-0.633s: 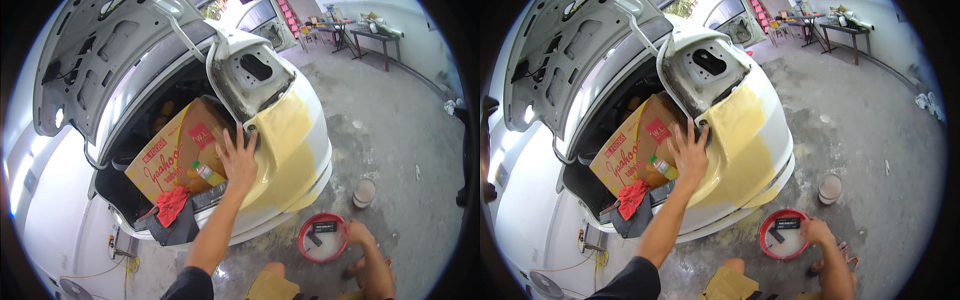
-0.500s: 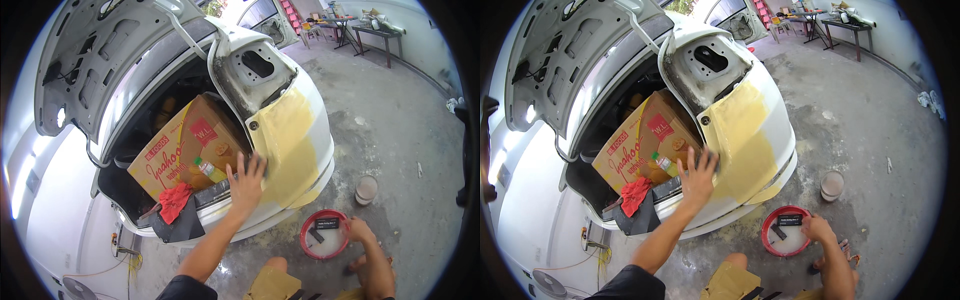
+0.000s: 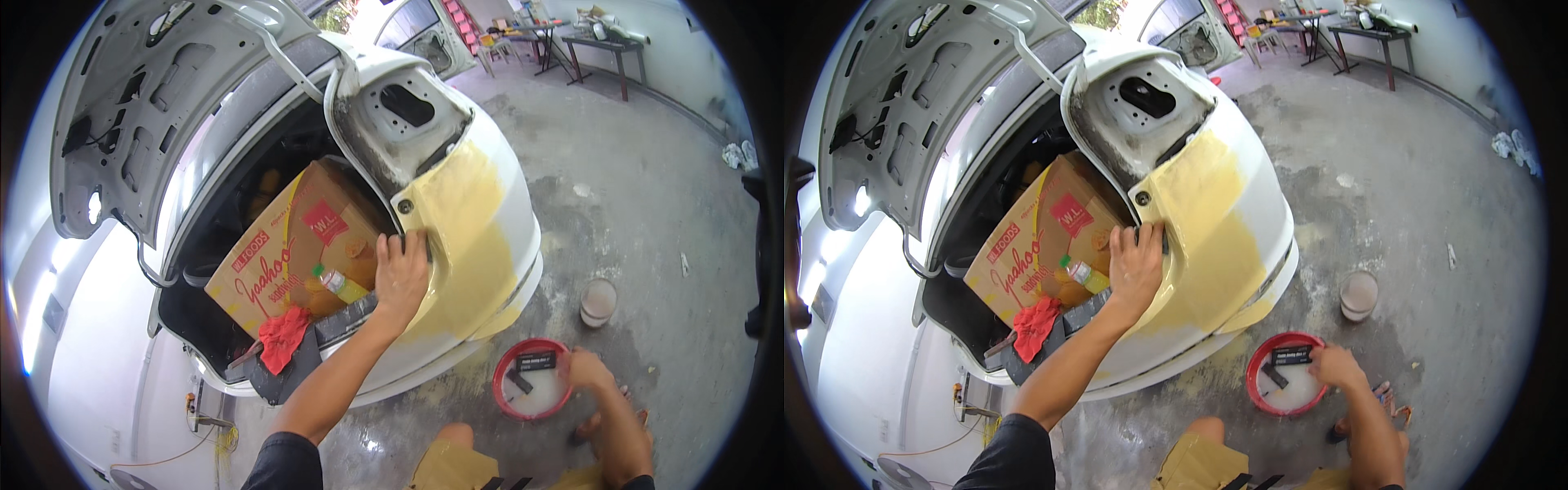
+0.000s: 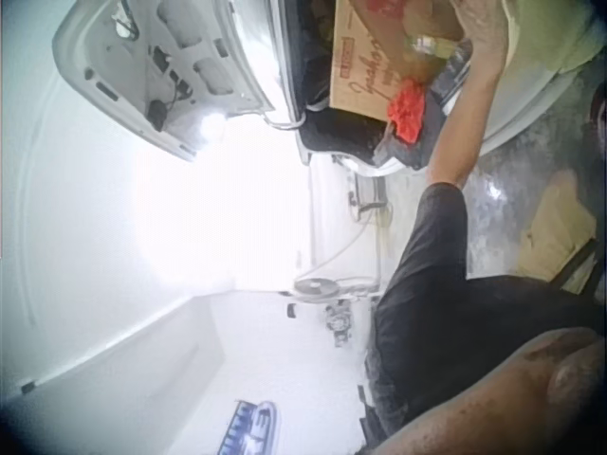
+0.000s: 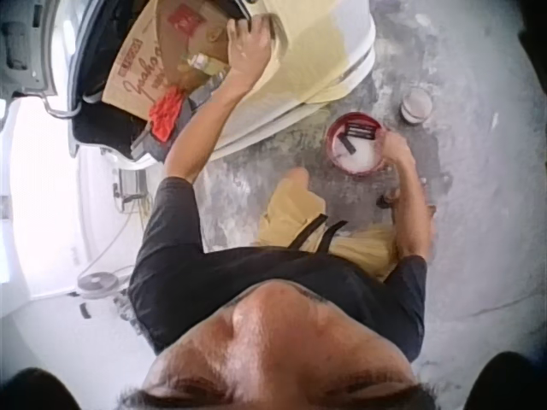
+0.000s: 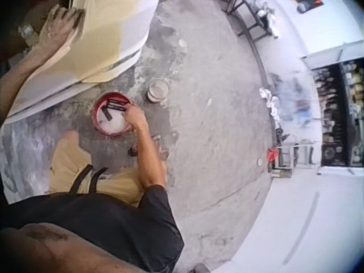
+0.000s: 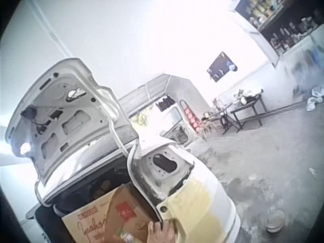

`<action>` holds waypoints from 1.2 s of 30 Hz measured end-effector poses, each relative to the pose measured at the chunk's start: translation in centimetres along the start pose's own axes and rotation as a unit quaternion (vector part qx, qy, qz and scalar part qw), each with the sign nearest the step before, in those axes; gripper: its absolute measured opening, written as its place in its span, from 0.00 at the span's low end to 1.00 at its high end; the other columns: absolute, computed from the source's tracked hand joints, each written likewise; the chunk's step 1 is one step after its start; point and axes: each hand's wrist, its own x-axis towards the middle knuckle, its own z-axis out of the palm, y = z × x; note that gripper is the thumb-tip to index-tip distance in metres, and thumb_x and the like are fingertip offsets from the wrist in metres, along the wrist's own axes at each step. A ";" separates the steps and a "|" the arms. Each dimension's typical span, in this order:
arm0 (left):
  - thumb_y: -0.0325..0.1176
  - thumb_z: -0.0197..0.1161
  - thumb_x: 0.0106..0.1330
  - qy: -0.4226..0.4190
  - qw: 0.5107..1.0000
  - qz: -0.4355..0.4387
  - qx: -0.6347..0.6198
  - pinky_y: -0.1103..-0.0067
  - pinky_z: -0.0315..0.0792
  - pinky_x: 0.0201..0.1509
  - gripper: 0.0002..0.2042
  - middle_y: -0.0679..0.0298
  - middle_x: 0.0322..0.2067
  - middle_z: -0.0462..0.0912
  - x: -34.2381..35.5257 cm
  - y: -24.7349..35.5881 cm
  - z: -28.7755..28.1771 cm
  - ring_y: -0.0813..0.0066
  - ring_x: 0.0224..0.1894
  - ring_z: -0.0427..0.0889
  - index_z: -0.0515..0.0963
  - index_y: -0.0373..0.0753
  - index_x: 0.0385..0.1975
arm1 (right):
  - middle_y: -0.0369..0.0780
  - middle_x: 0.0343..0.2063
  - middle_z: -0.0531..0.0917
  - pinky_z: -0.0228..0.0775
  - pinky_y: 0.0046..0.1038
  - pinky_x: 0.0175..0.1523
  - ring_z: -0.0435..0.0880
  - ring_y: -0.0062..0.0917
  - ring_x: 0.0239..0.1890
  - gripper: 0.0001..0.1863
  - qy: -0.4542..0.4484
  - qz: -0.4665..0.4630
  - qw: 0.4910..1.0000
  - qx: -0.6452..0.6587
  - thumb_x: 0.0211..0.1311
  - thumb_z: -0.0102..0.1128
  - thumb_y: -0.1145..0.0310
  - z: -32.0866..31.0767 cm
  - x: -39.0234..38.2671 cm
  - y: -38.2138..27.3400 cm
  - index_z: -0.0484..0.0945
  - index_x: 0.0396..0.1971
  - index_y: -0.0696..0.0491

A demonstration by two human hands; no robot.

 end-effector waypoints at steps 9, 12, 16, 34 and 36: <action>0.30 0.59 0.64 0.047 0.997 0.003 0.054 0.66 0.70 0.50 0.21 0.58 0.56 0.78 3.7 -0.4 -1.6 0.61 0.44 0.76 0.82 0.29 0.56 | 0.48 0.51 0.83 0.75 0.51 0.61 0.82 0.48 0.58 0.23 0.055 -0.029 0.998 -0.001 0.61 0.71 0.52 -0.6 0.2 -0.2 0.85 0.52 0.48; 0.30 0.59 0.64 0.031 0.997 0.065 0.013 0.67 0.70 0.50 0.20 0.60 0.56 0.79 3.1 0.1 -2.3 0.65 0.47 0.75 0.83 0.29 0.54 | 0.47 0.52 0.83 0.75 0.51 0.62 0.81 0.47 0.60 0.23 0.062 -0.013 0.997 0.051 0.61 0.71 0.52 -0.7 -0.1 -0.1 0.85 0.52 0.47; 0.30 0.59 0.63 0.034 0.999 0.031 -0.006 0.68 0.69 0.48 0.19 0.63 0.56 0.80 2.4 0.6 -2.3 0.64 0.49 0.74 0.83 0.31 0.53 | 0.48 0.51 0.83 0.75 0.49 0.61 0.83 0.47 0.56 0.23 0.008 0.019 1.000 -0.016 0.61 0.71 0.54 -0.9 -0.8 0.1 0.84 0.54 0.48; 0.31 0.59 0.64 0.007 0.998 0.067 -0.002 0.65 0.68 0.52 0.20 0.64 0.50 0.78 2.8 0.8 -2.1 0.63 0.48 0.75 0.83 0.34 0.55 | 0.49 0.52 0.83 0.73 0.51 0.63 0.82 0.49 0.59 0.25 0.024 -0.006 0.999 0.021 0.61 0.72 0.53 -1.3 -1.9 -0.2 0.84 0.56 0.47; 0.31 0.59 0.64 0.032 0.998 0.051 0.015 0.65 0.68 0.52 0.19 0.65 0.52 0.79 3.4 0.5 -1.5 0.62 0.47 0.75 0.83 0.33 0.54 | 0.49 0.53 0.82 0.74 0.50 0.63 0.81 0.49 0.59 0.25 0.006 0.016 0.999 -0.027 0.61 0.72 0.53 -1.4 -1.9 -0.4 0.84 0.56 0.46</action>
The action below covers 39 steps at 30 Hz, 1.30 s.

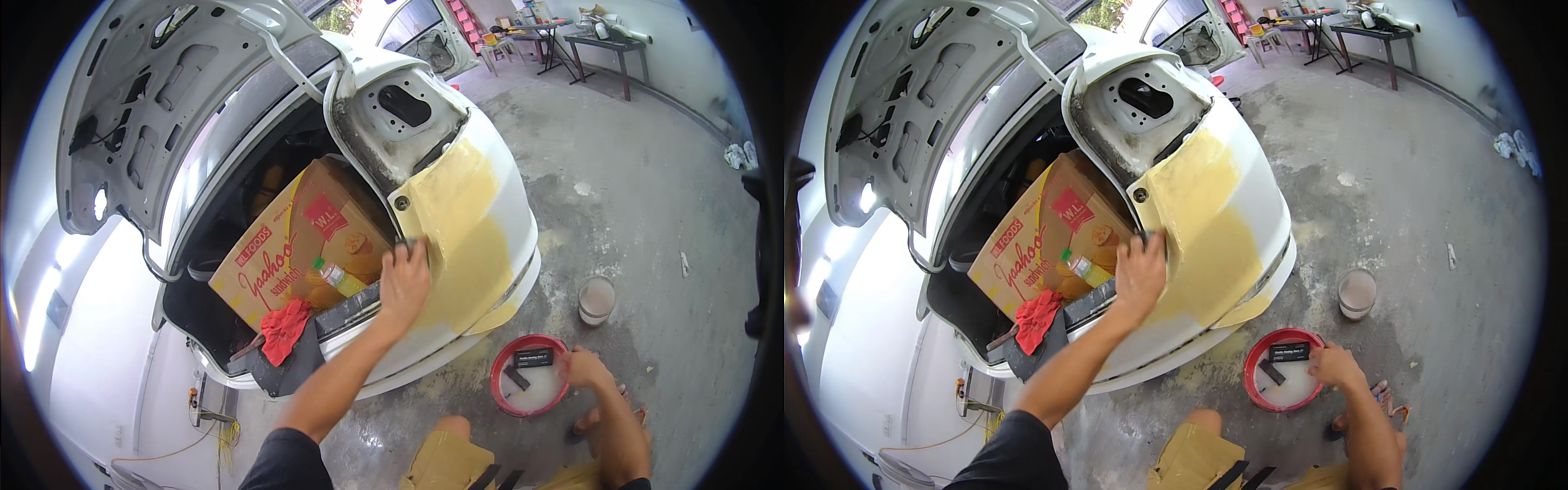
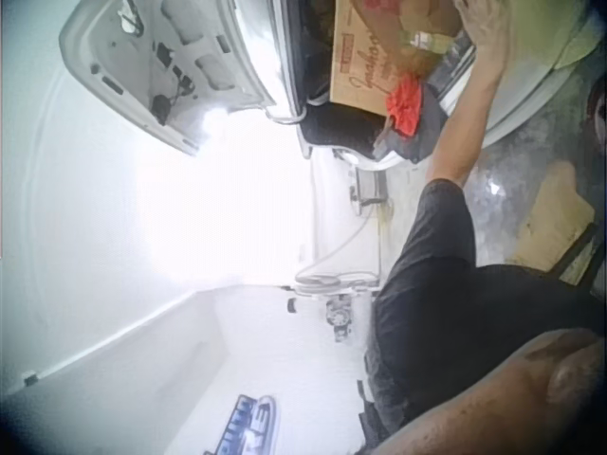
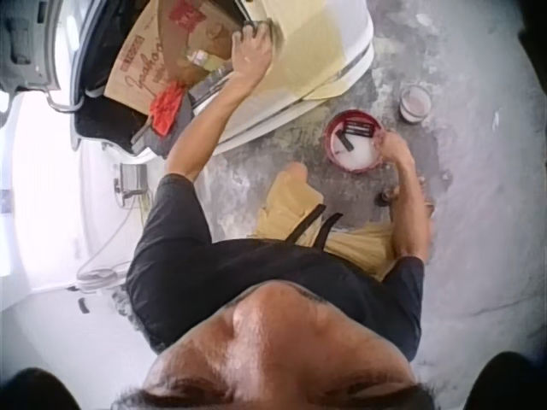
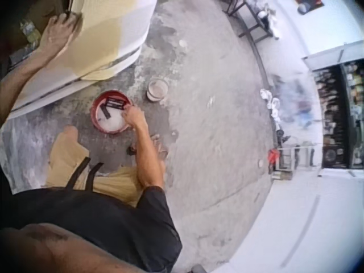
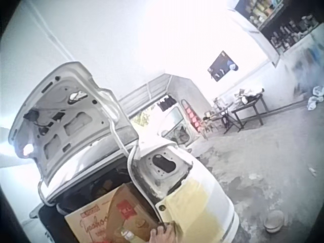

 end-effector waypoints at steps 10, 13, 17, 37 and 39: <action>0.32 0.58 0.65 -0.017 1.000 -0.005 0.002 0.65 0.67 0.51 0.23 0.67 0.50 0.79 0.1 -0.2 0.1 0.65 0.47 0.74 0.80 0.34 0.61 | 0.49 0.48 0.83 0.76 0.51 0.57 0.84 0.50 0.52 0.21 0.040 -0.030 0.999 0.007 0.61 0.70 0.56 -0.6 -0.2 0.0 0.84 0.51 0.48; 0.31 0.60 0.64 -0.035 0.999 -0.041 0.004 0.63 0.68 0.52 0.24 0.66 0.52 0.79 1.4 -0.8 0.7 0.63 0.49 0.74 0.80 0.34 0.61 | 0.48 0.47 0.83 0.76 0.50 0.58 0.84 0.49 0.53 0.20 0.053 -0.016 0.997 0.055 0.60 0.70 0.57 -0.6 -0.1 0.1 0.84 0.50 0.47; 0.32 0.59 0.65 -0.090 0.996 0.001 0.017 0.60 0.68 0.53 0.25 0.65 0.52 0.78 0.1 0.3 0.4 0.58 0.50 0.74 0.79 0.33 0.63 | 0.48 0.47 0.84 0.77 0.49 0.57 0.84 0.49 0.51 0.18 0.059 -0.039 0.996 0.055 0.60 0.70 0.57 -0.3 -0.1 0.4 0.85 0.48 0.47; 0.32 0.58 0.65 -0.064 0.996 -0.067 -0.015 0.65 0.66 0.53 0.21 0.63 0.51 0.77 1.7 0.6 0.2 0.63 0.51 0.73 0.82 0.34 0.58 | 0.47 0.51 0.84 0.76 0.50 0.61 0.83 0.48 0.56 0.23 0.038 -0.078 0.993 0.082 0.59 0.71 0.54 -0.2 1.2 0.3 0.85 0.52 0.48; 0.31 0.58 0.65 -0.068 0.994 -0.064 -0.048 0.65 0.66 0.53 0.19 0.63 0.50 0.77 1.6 0.5 0.6 0.63 0.50 0.73 0.83 0.35 0.55 | 0.47 0.51 0.84 0.76 0.49 0.61 0.83 0.48 0.56 0.22 0.018 -0.037 0.998 0.047 0.60 0.71 0.54 -0.2 1.3 0.3 0.85 0.51 0.49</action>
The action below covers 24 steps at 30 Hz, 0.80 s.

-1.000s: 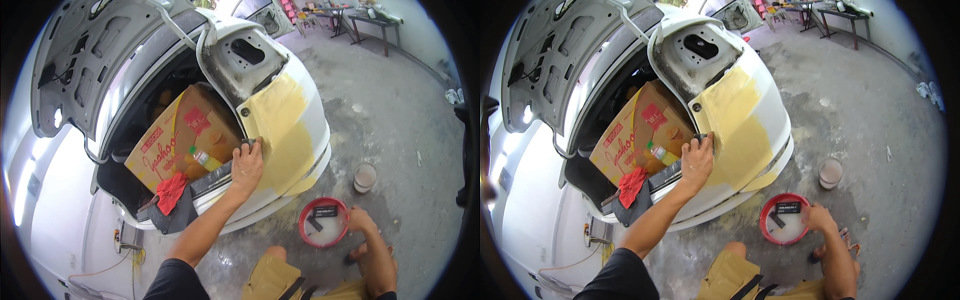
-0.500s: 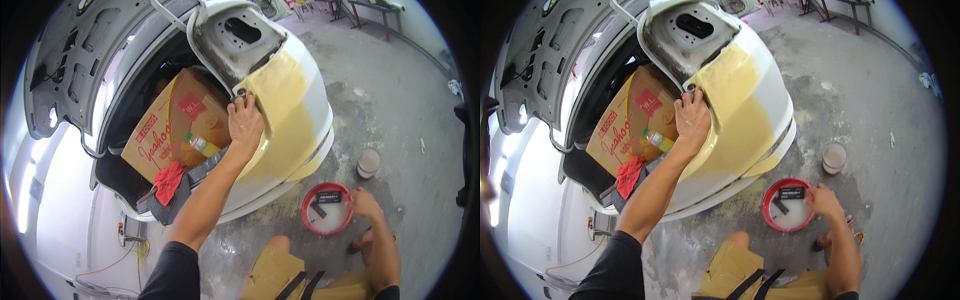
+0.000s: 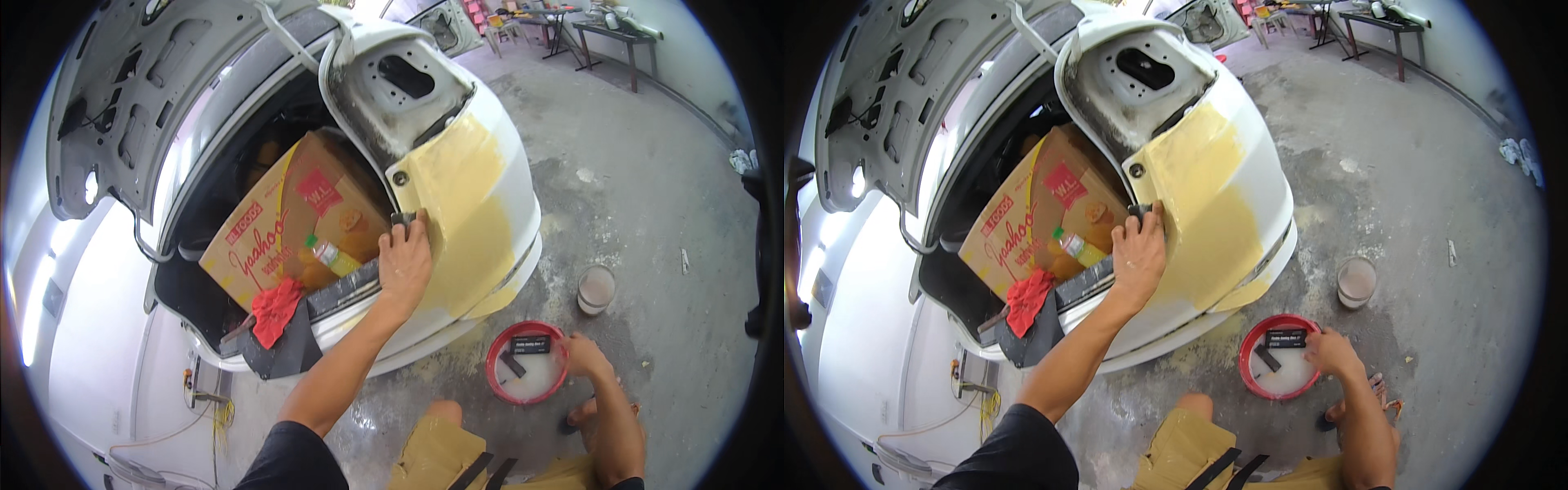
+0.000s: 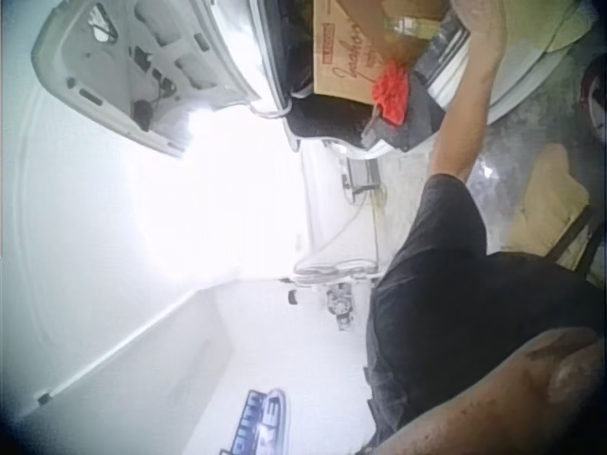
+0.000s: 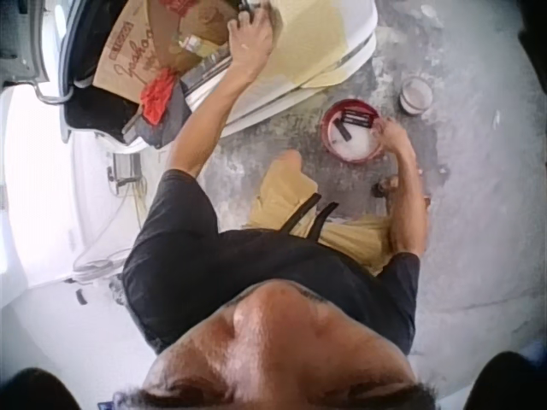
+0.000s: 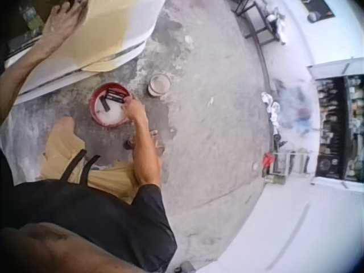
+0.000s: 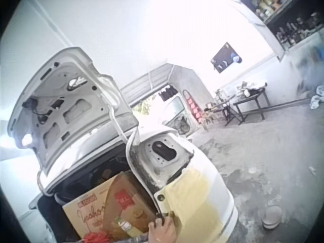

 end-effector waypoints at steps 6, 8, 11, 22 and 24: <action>0.30 0.56 0.67 0.029 0.999 -0.031 0.028 0.65 0.66 0.52 0.27 0.61 0.47 0.75 0.1 -0.2 1.8 0.62 0.52 0.72 0.74 0.34 0.68 | 0.48 0.52 0.84 0.76 0.48 0.63 0.83 0.47 0.58 0.23 0.012 -0.003 1.000 0.008 0.61 0.70 0.55 -0.1 0.1 -0.2 0.84 0.55 0.47; 0.31 0.55 0.68 0.062 0.997 -0.040 0.039 0.65 0.66 0.51 0.29 0.62 0.47 0.75 -0.5 -0.1 2.0 0.62 0.51 0.72 0.70 0.34 0.72 | 0.48 0.52 0.84 0.75 0.48 0.63 0.82 0.48 0.58 0.24 -0.009 -0.013 1.000 0.016 0.61 0.70 0.54 -0.1 0.1 -0.3 0.84 0.56 0.47; 0.31 0.54 0.68 -0.052 0.997 -0.052 0.003 0.64 0.66 0.51 0.29 0.63 0.46 0.75 -0.3 0.0 1.1 0.62 0.49 0.73 0.70 0.34 0.72 | 0.48 0.50 0.84 0.76 0.48 0.62 0.83 0.48 0.56 0.23 -0.046 0.035 0.998 -0.037 0.61 0.70 0.54 -0.3 0.2 -0.4 0.84 0.54 0.48; 0.27 0.61 0.62 -0.181 0.975 0.084 -0.093 0.66 0.69 0.55 0.26 0.62 0.48 0.78 -6.6 -3.1 -4.0 0.61 0.53 0.75 0.79 0.41 0.64 | 0.48 0.50 0.85 0.76 0.46 0.62 0.83 0.47 0.56 0.23 -0.009 0.021 1.000 -0.015 0.61 0.70 0.55 -0.7 -0.7 0.2 0.84 0.55 0.47; 0.26 0.61 0.61 -0.133 0.985 0.032 -0.109 0.65 0.70 0.54 0.27 0.61 0.47 0.77 -7.4 -4.7 -4.6 0.59 0.52 0.75 0.81 0.44 0.63 | 0.48 0.51 0.84 0.76 0.45 0.62 0.84 0.47 0.54 0.24 0.020 0.020 0.999 -0.021 0.62 0.70 0.55 -0.7 -0.8 0.4 0.84 0.56 0.47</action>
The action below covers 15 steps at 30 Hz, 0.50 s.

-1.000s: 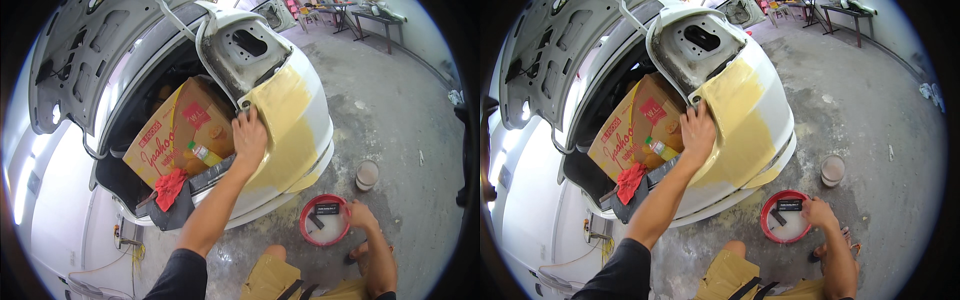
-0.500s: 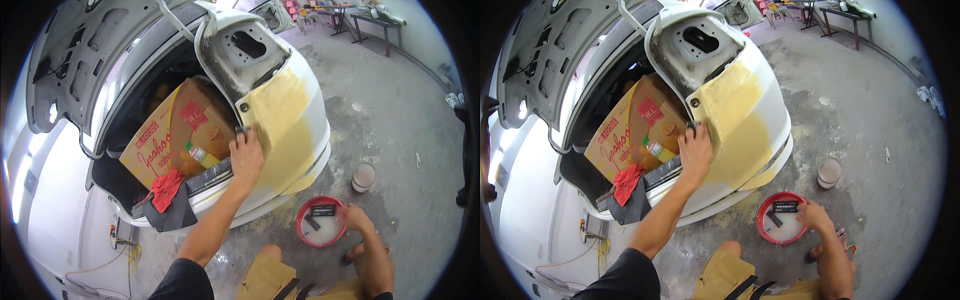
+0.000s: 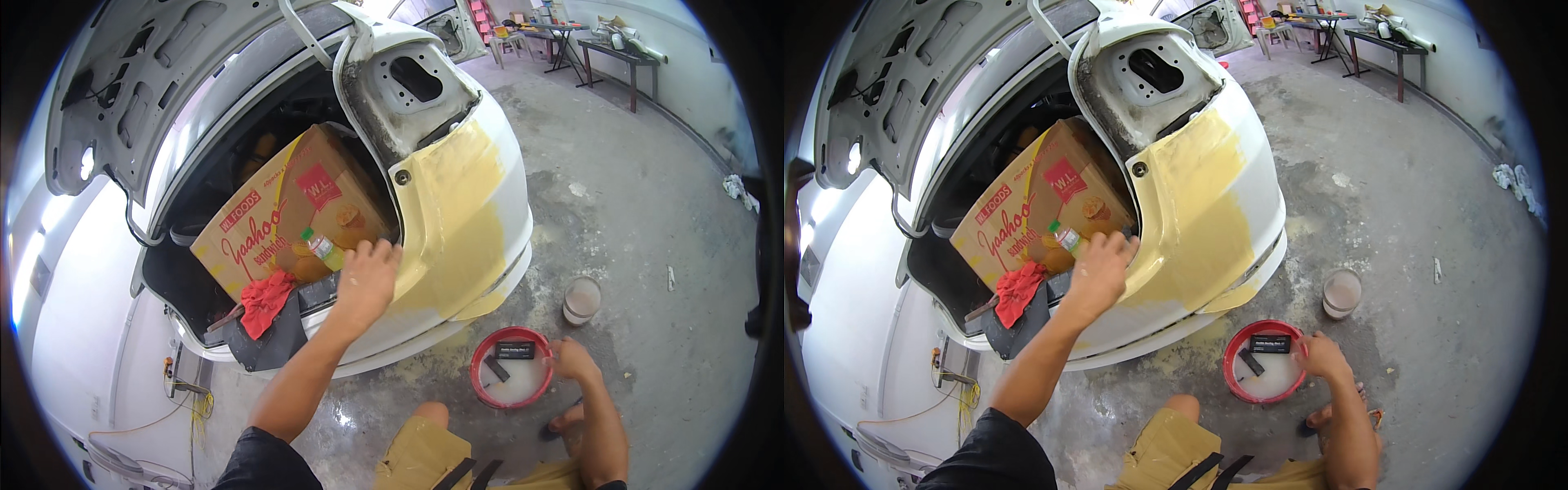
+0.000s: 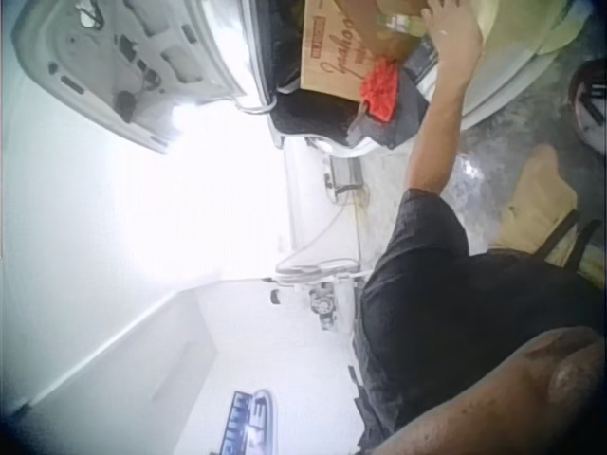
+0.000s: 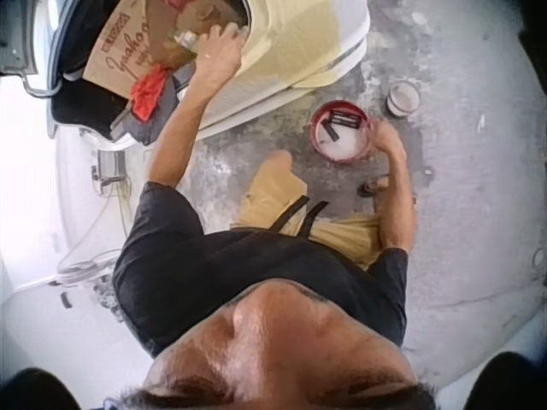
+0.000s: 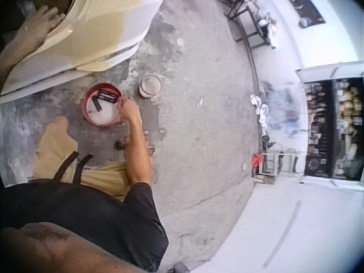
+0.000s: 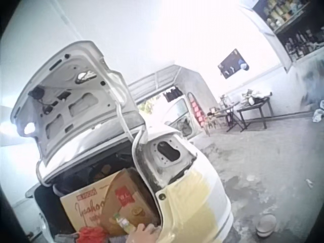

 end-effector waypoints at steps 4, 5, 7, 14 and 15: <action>0.27 0.60 0.60 0.129 0.984 -0.063 -0.109 0.64 0.71 0.53 0.26 0.59 0.43 0.77 2.0 -1.5 -2.3 0.56 0.49 0.77 0.82 0.39 0.61 | 0.48 0.49 0.83 0.76 0.45 0.60 0.85 0.47 0.53 0.24 0.023 -0.006 0.999 0.032 0.62 0.71 0.54 0.3 0.3 0.0 0.84 0.55 0.48; 0.27 0.60 0.60 0.121 0.974 -0.095 -0.169 0.64 0.71 0.52 0.26 0.58 0.42 0.77 2.9 -1.4 -2.7 0.56 0.48 0.77 0.82 0.39 0.62 | 0.49 0.49 0.83 0.77 0.44 0.60 0.85 0.48 0.52 0.24 0.028 -0.012 0.999 0.042 0.61 0.71 0.54 0.5 0.4 0.0 0.84 0.55 0.48; 0.27 0.60 0.59 0.188 0.935 -0.136 -0.267 0.64 0.71 0.52 0.27 0.56 0.40 0.76 4.7 -1.0 -2.9 0.55 0.46 0.77 0.82 0.38 0.62 | 0.49 0.47 0.83 0.77 0.44 0.58 0.85 0.48 0.51 0.24 0.036 -0.021 0.998 0.055 0.61 0.72 0.55 1.0 0.7 -0.4 0.85 0.55 0.49; 0.30 0.58 0.67 0.313 0.943 -0.087 0.071 0.60 0.69 0.61 0.22 0.60 0.42 0.73 11.0 0.9 2.3 0.56 0.52 0.72 0.81 0.39 0.63 | 0.47 0.49 0.84 0.77 0.44 0.60 0.85 0.47 0.53 0.23 0.004 -0.023 0.999 0.040 0.62 0.72 0.56 1.3 1.1 -2.1 0.85 0.54 0.49; 0.30 0.59 0.67 0.310 0.941 -0.090 0.104 0.59 0.68 0.62 0.23 0.60 0.42 0.74 11.4 1.3 2.9 0.55 0.52 0.72 0.81 0.40 0.63 | 0.47 0.50 0.84 0.77 0.45 0.60 0.85 0.47 0.54 0.23 0.000 -0.020 0.999 0.035 0.62 0.71 0.55 1.0 1.0 -2.2 0.85 0.54 0.49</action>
